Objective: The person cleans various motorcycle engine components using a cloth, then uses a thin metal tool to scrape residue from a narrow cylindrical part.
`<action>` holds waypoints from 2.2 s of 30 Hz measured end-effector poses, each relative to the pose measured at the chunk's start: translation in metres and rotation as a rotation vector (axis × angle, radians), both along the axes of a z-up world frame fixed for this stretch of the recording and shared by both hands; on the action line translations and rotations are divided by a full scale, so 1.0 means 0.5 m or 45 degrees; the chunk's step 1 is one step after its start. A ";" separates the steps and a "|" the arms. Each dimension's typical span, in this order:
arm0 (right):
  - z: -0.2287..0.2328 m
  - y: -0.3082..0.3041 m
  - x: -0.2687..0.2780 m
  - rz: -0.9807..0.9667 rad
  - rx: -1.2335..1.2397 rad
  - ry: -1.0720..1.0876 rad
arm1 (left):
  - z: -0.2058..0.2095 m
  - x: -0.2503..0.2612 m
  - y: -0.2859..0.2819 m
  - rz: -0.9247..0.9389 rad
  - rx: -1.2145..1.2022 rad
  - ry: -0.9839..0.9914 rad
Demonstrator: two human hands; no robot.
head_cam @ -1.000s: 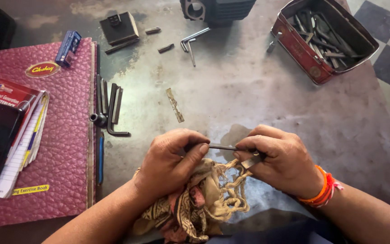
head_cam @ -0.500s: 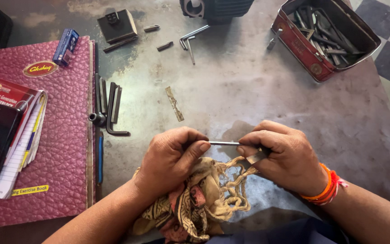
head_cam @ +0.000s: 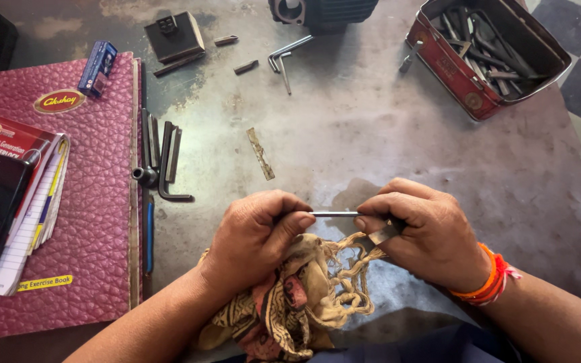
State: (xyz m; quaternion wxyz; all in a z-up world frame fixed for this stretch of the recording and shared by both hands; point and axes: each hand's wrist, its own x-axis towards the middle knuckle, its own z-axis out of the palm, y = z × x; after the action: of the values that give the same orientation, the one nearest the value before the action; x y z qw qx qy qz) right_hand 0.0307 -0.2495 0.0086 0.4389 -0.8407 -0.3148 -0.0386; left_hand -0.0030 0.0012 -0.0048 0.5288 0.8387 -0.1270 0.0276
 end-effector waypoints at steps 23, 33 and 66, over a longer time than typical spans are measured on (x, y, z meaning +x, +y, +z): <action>-0.004 -0.002 0.000 -0.013 0.010 0.007 | -0.004 0.000 0.004 -0.036 0.003 -0.058; -0.004 -0.003 0.001 -0.007 0.015 -0.014 | -0.004 0.000 0.003 -0.040 -0.012 -0.039; 0.020 -0.038 0.121 -0.496 -0.403 -0.403 | 0.047 0.015 0.117 0.581 0.963 -0.280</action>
State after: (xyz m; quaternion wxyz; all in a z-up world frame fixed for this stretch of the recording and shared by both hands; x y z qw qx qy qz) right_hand 0.0910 -0.2685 0.0186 0.2321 -0.9268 -0.2143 -0.2032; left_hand 0.0046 0.0598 0.0189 0.1489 0.9715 0.0045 0.1842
